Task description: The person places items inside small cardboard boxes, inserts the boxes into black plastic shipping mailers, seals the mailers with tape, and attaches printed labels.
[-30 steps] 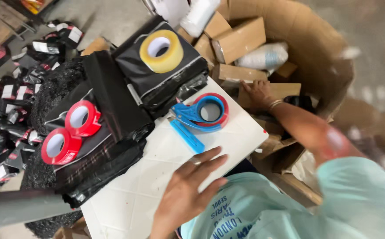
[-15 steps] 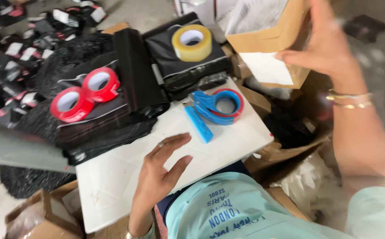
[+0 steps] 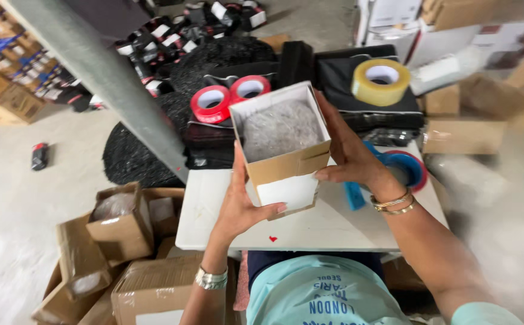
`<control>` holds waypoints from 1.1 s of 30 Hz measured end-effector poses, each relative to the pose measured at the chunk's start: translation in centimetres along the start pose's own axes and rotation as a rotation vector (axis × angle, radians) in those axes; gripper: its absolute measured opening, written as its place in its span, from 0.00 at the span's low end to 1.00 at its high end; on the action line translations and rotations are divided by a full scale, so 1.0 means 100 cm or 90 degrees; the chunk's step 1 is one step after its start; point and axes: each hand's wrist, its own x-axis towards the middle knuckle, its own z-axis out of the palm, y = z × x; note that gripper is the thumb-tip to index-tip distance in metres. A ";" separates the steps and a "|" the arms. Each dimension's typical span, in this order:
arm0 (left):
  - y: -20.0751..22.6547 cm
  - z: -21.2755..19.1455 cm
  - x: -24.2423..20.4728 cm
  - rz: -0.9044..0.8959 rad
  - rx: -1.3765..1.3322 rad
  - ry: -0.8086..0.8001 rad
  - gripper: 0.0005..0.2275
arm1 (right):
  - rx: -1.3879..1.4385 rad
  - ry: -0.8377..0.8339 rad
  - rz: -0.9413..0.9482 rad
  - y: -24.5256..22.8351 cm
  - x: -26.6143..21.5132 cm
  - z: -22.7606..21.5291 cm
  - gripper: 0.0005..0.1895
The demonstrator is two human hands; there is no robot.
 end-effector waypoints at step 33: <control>0.046 0.015 0.026 0.345 0.301 0.288 0.20 | -0.244 0.285 -0.021 0.028 -0.089 0.068 0.24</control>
